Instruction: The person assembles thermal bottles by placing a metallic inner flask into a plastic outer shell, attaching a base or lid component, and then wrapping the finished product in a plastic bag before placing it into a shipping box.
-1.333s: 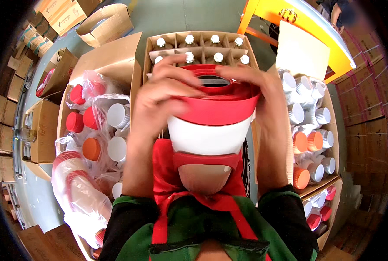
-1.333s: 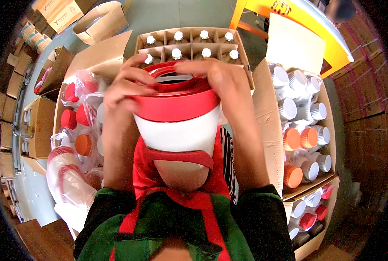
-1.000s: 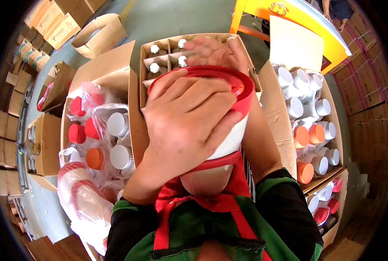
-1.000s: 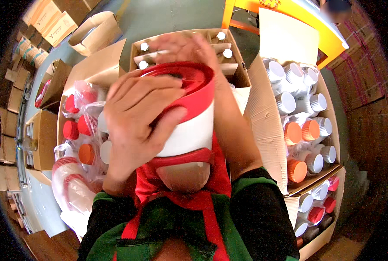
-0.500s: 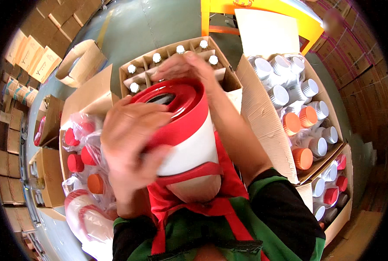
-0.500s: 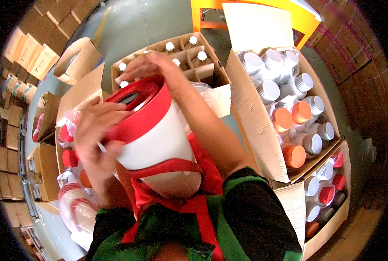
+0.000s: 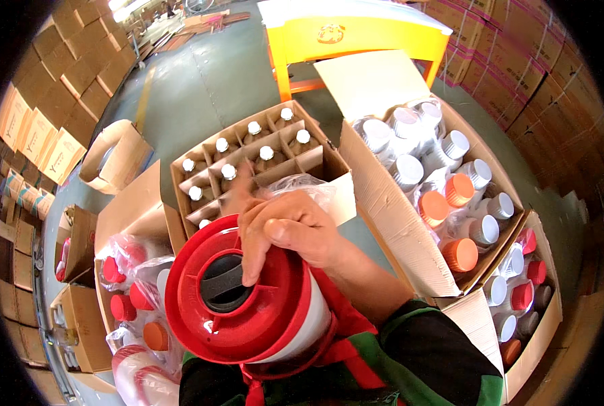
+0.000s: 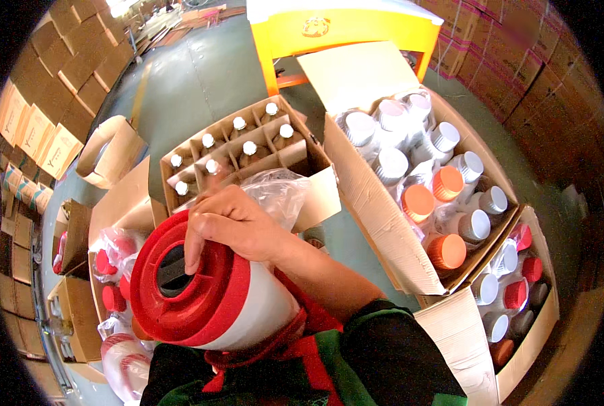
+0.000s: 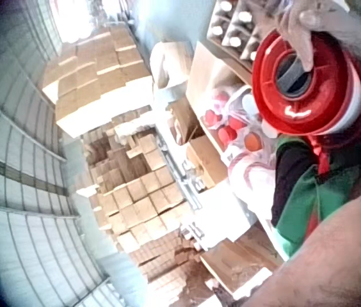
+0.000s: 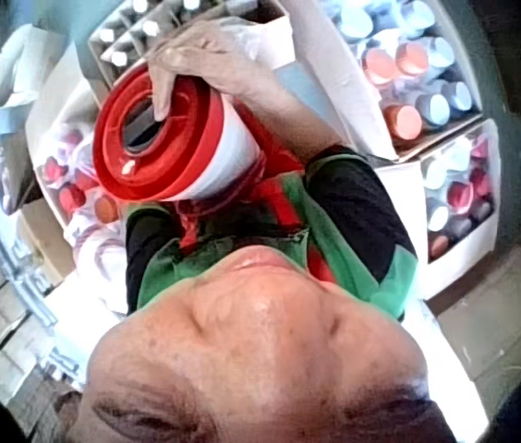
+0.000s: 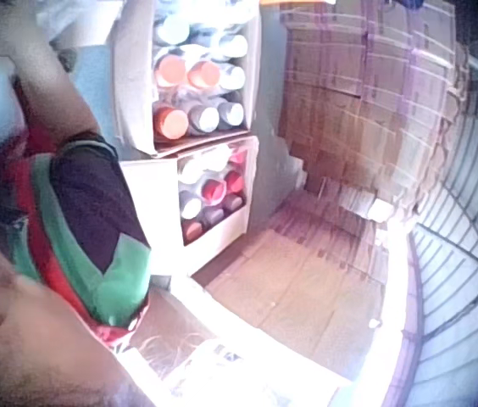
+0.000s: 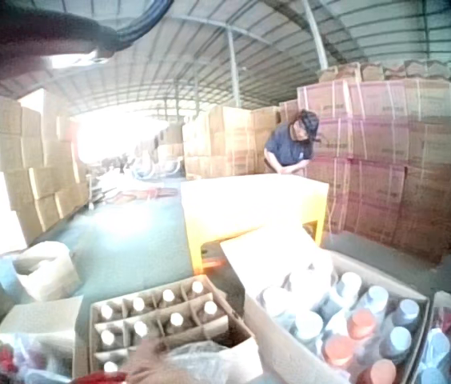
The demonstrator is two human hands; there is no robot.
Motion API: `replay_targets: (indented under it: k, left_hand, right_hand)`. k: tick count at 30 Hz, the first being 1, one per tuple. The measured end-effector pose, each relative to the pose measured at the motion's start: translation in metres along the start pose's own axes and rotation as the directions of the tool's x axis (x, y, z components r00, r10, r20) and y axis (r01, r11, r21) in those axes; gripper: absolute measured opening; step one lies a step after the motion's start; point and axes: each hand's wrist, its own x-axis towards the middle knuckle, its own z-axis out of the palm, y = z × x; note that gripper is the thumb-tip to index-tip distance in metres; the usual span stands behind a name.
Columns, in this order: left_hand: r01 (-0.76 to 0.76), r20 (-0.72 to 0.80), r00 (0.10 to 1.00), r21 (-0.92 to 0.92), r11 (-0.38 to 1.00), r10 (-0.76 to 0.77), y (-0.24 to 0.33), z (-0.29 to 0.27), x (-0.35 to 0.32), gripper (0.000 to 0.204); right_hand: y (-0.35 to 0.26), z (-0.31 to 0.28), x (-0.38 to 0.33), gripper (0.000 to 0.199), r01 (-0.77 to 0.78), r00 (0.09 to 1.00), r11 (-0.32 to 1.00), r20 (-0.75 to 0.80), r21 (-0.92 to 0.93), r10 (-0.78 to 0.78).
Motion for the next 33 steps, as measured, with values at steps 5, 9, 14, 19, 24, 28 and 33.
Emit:
replay_targets:
  k: [5, 9, 14, 19, 24, 28, 33]
  left_hand:
    - [0.093, -0.068, 0.994, 0.189, 0.978, -0.082, -0.055, -0.020, 0.023, 0.024]
    - [-0.321, -0.324, 0.888, 0.073, 0.944, 0.327, 0.014, -0.063, 0.053, 0.027]
    - [-0.494, 0.013, 0.854, 0.332, 0.803, 0.520, 0.135, -0.070, 0.012, 0.023]
    - [-0.388, 0.359, 0.894, 0.317, 0.865, 0.270, 0.076, -0.026, -0.041, 0.036]
    - [-0.332, 0.073, 0.938, -0.098, 0.938, 0.340, 0.043, -0.039, -0.043, 0.027]
    - [-0.120, 0.166, 0.792, -0.901, 0.417, 0.588, 0.043, -0.053, -0.069, 0.037]
    - [-0.327, 0.165, 0.923, -0.137, 0.935, 0.348, 0.027, -0.025, -0.040, 0.021]
  right_hand:
    - [0.013, -0.026, -0.005, 0.048, -0.020, 0.994, 0.998, -0.107, -0.059, 0.013]
    - [0.002, -0.030, -0.013, 0.059, 0.020, 0.993, 0.989, -0.116, -0.147, -0.037]
    - [0.003, -0.042, -0.002, 0.065, -0.247, 0.963, 0.969, -0.111, 0.004, 0.246]
    - [0.064, -0.061, 0.062, 0.067, -0.426, 0.797, 0.902, -0.444, 0.064, 0.408]
    - [0.160, -0.153, 0.023, 0.057, -0.352, 0.861, 0.830, -0.497, -0.433, 0.106]
    - [0.160, -0.208, -0.015, 0.032, -0.495, 0.475, 0.868, -0.820, 0.050, 0.318]
    - [0.143, -0.160, 0.009, 0.029, -0.793, 0.607, 0.345, -0.699, -0.503, 0.378]
